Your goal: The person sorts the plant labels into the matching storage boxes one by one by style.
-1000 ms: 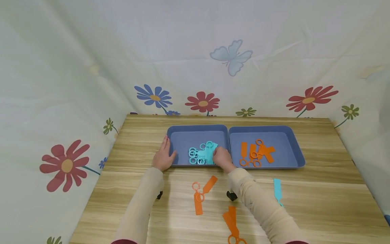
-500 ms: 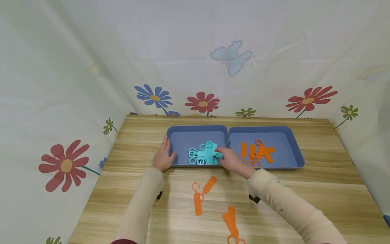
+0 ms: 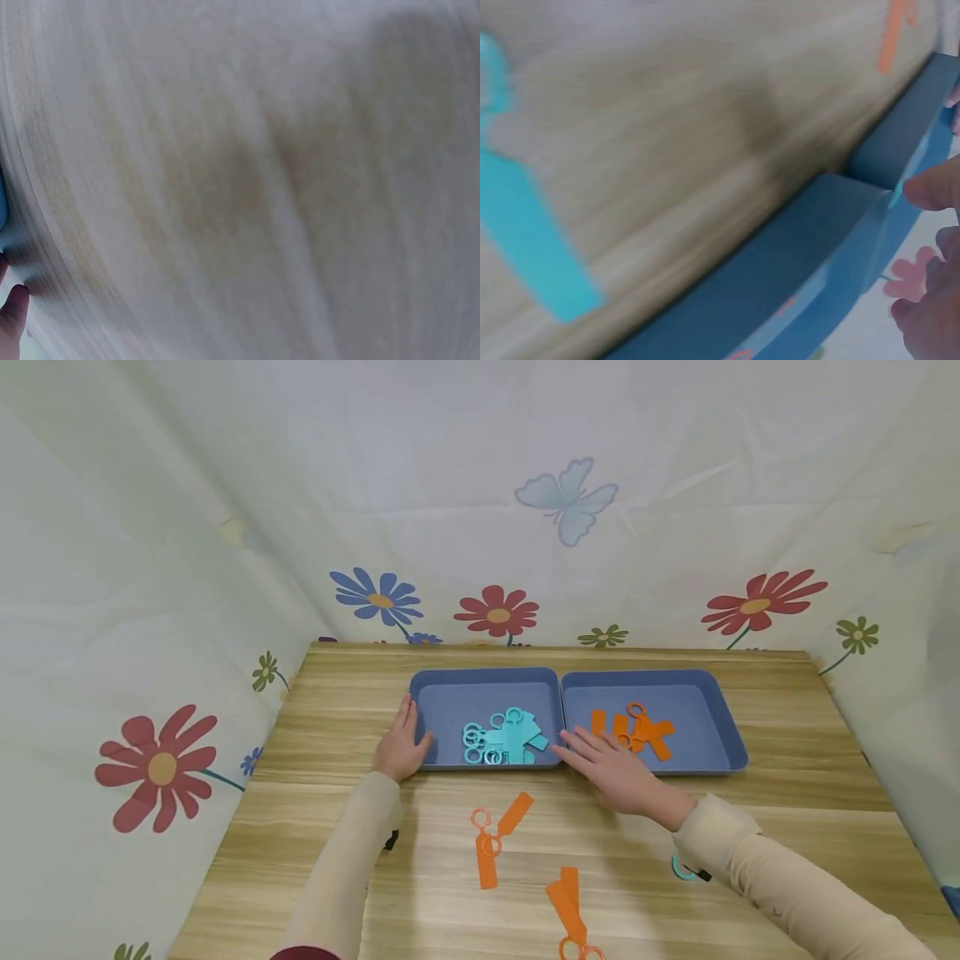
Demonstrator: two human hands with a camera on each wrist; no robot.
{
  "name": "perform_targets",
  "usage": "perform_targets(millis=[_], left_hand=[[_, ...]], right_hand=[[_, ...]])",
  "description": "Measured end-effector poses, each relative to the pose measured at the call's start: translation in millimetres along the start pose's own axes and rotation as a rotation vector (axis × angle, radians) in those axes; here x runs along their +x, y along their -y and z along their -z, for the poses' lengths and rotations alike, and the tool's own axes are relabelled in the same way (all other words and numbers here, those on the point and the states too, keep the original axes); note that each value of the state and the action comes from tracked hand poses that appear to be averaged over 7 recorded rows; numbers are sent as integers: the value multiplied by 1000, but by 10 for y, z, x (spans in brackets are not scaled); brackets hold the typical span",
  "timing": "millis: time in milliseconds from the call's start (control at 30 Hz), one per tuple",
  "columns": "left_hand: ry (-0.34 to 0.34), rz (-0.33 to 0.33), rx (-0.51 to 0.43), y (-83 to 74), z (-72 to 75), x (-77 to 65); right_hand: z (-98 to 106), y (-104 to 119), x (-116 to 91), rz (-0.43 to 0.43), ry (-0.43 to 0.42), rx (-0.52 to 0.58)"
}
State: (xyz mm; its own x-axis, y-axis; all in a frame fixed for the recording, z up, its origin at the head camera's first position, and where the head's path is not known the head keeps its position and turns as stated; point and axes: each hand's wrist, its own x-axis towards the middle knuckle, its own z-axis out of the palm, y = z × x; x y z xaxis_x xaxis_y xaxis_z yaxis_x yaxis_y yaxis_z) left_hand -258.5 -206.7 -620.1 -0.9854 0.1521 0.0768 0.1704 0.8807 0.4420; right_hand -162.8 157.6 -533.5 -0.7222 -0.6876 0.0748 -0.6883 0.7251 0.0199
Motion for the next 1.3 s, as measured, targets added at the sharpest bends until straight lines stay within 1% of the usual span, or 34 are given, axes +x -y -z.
perform_targets(millis=[133,200,367,400,567,667,700,933,1167,1300], left_hand=[[-2,-3,1,4,2,4],[-3,-8,-3,4,5,4],[-3,-10,7,14,0,7],[-5,-10,8,18,-2,8],[-8,-9,8,35,-5,8],[3,-8,8,34,1,1],[7,-6,8,33,3,-1],[21,2,16,10,35,-14],[22,-2,32,-17,45,-15],[19,0,28,-42,60,-22]], right_hand=[[-104,-112,-229,15,-22,-15],[-148,-165,-339,26,-49,-19],[-206,-268,-595,31,-91,3],[-215,-285,-644,26,-90,8],[-243,-348,-876,-28,-27,37],[-249,-381,-999,-47,4,34],[-250,-392,-1036,-47,2,26],[-275,-459,-1215,-16,-66,-69],[-342,-535,-1318,-18,-56,-135],[-351,-557,-1348,-4,-94,-159]])
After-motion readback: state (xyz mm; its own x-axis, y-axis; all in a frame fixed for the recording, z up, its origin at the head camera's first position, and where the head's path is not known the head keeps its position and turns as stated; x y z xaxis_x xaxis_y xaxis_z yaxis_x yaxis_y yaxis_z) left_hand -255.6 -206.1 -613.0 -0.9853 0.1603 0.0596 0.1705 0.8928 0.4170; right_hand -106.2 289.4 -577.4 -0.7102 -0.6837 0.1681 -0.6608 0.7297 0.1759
